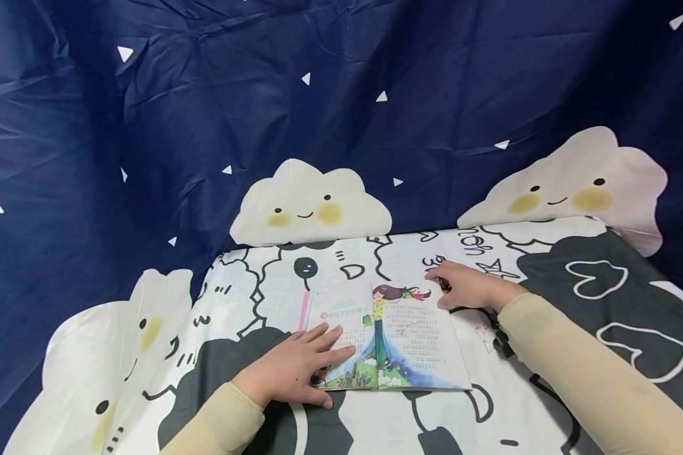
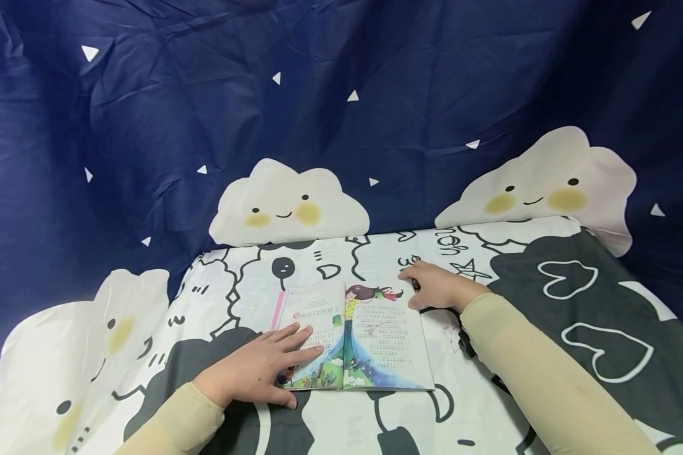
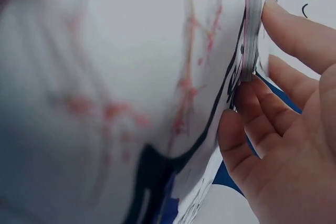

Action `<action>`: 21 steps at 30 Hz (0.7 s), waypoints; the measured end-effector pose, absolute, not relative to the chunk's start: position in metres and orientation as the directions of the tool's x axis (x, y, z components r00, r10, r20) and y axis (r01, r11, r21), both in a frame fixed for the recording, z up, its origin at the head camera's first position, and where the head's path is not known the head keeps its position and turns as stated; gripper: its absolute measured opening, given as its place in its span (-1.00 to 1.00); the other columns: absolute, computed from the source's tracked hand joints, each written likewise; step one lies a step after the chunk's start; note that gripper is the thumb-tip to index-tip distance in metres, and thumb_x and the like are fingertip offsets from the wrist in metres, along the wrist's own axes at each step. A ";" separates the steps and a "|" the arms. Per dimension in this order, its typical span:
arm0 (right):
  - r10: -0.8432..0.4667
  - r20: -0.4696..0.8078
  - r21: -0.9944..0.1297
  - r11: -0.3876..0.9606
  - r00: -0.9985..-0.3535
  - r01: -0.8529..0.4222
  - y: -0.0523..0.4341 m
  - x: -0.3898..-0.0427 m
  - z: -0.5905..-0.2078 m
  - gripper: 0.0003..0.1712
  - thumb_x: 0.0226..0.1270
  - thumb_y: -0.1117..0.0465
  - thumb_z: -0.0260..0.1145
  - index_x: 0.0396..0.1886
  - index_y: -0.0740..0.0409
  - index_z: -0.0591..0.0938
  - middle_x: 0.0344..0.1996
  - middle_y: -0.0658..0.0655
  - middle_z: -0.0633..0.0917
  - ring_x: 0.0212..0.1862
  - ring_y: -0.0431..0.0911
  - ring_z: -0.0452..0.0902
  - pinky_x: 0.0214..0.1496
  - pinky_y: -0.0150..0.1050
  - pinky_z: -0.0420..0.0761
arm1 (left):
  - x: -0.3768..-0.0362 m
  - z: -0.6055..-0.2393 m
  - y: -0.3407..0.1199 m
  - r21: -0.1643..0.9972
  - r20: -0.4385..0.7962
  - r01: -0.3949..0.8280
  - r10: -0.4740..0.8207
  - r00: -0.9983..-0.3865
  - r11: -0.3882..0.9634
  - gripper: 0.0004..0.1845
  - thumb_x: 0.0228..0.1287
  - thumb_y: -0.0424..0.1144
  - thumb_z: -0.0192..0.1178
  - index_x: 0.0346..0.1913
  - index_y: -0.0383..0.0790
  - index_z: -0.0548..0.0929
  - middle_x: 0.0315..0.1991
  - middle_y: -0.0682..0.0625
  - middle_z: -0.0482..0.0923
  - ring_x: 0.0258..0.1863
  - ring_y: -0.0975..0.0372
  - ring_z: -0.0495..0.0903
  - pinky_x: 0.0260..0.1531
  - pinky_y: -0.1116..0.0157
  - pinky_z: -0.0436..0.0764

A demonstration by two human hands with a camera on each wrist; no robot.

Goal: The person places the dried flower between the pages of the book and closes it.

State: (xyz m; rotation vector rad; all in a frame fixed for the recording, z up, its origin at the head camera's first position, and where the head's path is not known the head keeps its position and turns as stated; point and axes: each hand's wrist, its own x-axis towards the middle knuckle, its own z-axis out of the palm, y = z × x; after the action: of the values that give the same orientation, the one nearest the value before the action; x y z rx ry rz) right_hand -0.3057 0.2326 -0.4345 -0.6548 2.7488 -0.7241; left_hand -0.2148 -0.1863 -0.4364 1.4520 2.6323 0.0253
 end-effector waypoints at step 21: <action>-0.438 0.048 -0.411 0.811 -0.898 -0.417 0.228 -0.299 -0.430 -0.74 0.58 0.13 0.16 -0.32 0.02 0.71 0.00 0.16 0.57 0.02 0.07 0.54 -0.01 0.04 0.53 | -0.217 -0.440 -0.188 0.084 -0.109 0.845 0.848 -0.519 0.528 0.01 0.15 0.49 0.17 0.62 0.33 0.06 0.62 -0.05 -0.03 0.56 -0.10 0.00 0.32 -0.22 0.29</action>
State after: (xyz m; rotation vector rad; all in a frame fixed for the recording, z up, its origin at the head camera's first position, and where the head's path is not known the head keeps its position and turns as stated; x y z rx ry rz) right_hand -0.2991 0.2280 -0.4301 -0.6957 2.9423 -0.6500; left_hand -0.2169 -0.1880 -0.4397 1.4628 2.6247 0.0302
